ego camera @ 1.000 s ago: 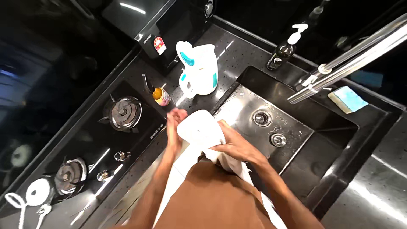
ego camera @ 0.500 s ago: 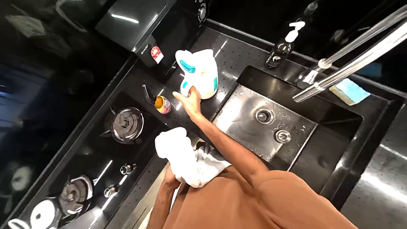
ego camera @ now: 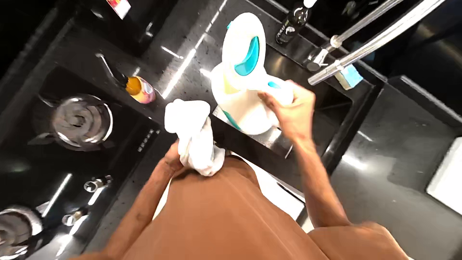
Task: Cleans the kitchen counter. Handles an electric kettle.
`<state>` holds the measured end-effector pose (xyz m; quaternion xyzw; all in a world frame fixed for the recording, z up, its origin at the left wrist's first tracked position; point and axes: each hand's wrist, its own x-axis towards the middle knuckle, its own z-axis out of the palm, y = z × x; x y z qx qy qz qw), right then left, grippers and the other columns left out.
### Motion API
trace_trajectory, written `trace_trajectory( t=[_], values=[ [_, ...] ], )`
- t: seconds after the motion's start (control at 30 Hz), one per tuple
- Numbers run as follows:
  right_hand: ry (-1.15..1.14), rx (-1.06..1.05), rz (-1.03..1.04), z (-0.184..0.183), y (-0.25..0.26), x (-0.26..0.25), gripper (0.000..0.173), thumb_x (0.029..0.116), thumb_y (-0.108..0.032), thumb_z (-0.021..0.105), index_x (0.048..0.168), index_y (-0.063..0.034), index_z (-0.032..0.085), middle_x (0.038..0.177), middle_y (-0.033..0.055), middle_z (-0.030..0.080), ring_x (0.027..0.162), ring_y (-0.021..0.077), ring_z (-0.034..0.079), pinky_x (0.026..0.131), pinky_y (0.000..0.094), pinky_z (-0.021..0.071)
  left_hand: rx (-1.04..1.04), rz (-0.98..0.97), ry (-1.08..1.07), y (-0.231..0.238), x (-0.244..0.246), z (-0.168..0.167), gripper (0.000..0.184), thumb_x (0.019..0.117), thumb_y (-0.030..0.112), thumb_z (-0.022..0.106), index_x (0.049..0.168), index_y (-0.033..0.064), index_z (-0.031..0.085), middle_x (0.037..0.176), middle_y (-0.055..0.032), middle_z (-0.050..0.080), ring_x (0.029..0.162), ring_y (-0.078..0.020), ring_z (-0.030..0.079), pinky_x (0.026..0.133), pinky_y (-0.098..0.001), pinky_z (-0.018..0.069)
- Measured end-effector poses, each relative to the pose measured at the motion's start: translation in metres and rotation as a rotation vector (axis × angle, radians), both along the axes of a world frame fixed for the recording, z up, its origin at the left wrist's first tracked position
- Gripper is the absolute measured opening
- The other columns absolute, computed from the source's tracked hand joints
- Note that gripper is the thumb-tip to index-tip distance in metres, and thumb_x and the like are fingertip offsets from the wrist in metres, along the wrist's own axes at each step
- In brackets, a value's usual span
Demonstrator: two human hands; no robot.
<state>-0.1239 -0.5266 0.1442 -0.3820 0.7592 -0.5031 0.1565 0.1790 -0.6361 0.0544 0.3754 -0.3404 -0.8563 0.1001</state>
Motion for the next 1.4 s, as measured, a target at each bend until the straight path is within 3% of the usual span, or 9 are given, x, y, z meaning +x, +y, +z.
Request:
trace_trajectory(
  t=[0.07,0.2,0.43,0.53,0.67,0.83,1.2,1.3,1.4],
  values=[
    [0.202,0.3,0.035,0.036,0.023,-0.015,0.05,0.0824,-0.055,0.081,0.099,-0.01,0.067,0.081,0.0009,0.067,0.07,0.0091,0.064,0.065,0.0324,0.055,0.027,-0.071,-0.01,0.003,-0.011,-0.004,0.034,0.1028,0.042,0.04,0.09,0.0289,0.068,0.08,0.0099,0.073,0.071,0.0009,0.068,0.063,-0.0219,0.0585],
    [0.471,0.905,0.043,0.05,0.036,-0.027,0.067,0.0838,-0.073,0.066,0.112,-0.0127,0.069,0.086,0.0209,0.069,0.081,0.0457,0.067,0.065,0.0671,0.0477,-0.021,-0.177,0.024,0.016,-0.031,-0.001,0.024,0.1021,0.041,0.045,0.096,0.0307,0.065,0.085,0.0132,0.073,0.078,0.0028,0.068,0.069,-0.0203,0.0588],
    [0.507,1.251,0.133,-0.008,0.047,-0.072,0.061,0.0873,-0.065,0.07,0.111,-0.0088,0.07,0.1,0.0282,0.069,0.095,0.0512,0.066,0.072,0.0692,0.0499,0.171,0.044,0.135,0.061,0.002,-0.025,0.026,0.0926,0.055,0.062,0.094,0.0312,0.071,0.084,0.0105,0.074,0.074,0.002,0.069,0.064,-0.0197,0.059],
    [0.524,1.298,0.175,-0.021,0.047,-0.082,0.061,0.0861,-0.064,0.072,0.11,-0.0082,0.071,0.102,0.0282,0.069,0.097,0.0506,0.066,0.072,0.0694,0.0499,0.218,0.153,0.199,0.078,0.013,-0.044,0.04,0.0855,0.061,0.068,0.106,0.0271,0.072,0.093,0.0062,0.075,0.083,-0.0032,0.071,0.071,-0.0255,0.0614],
    [0.553,1.359,0.231,-0.026,0.048,-0.089,0.061,0.0852,-0.062,0.074,0.109,-0.0065,0.071,0.106,0.0288,0.068,0.099,0.0509,0.066,0.073,0.0706,0.0496,0.248,0.228,0.306,0.103,0.02,-0.059,0.039,0.0941,0.055,0.061,0.116,0.0234,0.07,0.101,0.0029,0.074,0.091,-0.0064,0.071,0.079,-0.0287,0.0617],
    [0.594,1.429,0.278,-0.023,0.041,-0.096,0.06,0.085,-0.062,0.074,0.106,-0.0061,0.071,0.105,0.0293,0.068,0.101,0.0516,0.065,0.074,0.0717,0.0489,0.187,0.232,0.27,0.124,0.01,-0.047,0.025,0.0946,0.053,0.06,0.099,0.031,0.072,0.092,0.0095,0.076,0.084,0.0008,0.071,0.073,-0.0214,0.0607],
    [0.697,1.401,0.362,0.002,0.047,-0.095,0.06,0.0863,-0.06,0.074,0.104,-0.0036,0.069,0.1,0.0319,0.067,0.096,0.0546,0.065,0.071,0.0727,0.0488,0.149,0.338,0.077,0.164,0.016,-0.041,0.03,0.105,0.039,0.039,0.102,0.0306,0.067,0.088,0.0119,0.074,0.078,0.0023,0.069,0.068,-0.0205,0.0595],
    [0.713,1.096,0.362,0.018,0.08,-0.083,0.07,0.0872,-0.075,0.061,0.099,-0.006,0.064,0.08,0.0241,0.062,0.074,0.0481,0.064,0.057,0.0664,0.0477,-0.069,0.214,-0.155,0.171,0.022,-0.006,0.016,0.0997,0.017,0.046,0.098,0.021,0.062,0.078,0.0129,0.068,0.069,0.0047,0.063,0.062,-0.0167,0.0548],
    [0.629,0.838,0.223,0.03,0.086,-0.06,0.078,0.0881,-0.081,0.05,0.093,-0.0052,0.064,0.07,0.0171,0.059,0.066,0.0394,0.06,0.057,0.0619,0.045,-0.666,-0.075,-0.091,0.174,0.032,0.047,0.024,0.0834,0.018,0.074,0.102,0.0023,0.071,0.094,0.0039,0.072,0.091,0.0041,0.064,0.086,-0.0191,0.0532]
  ],
)
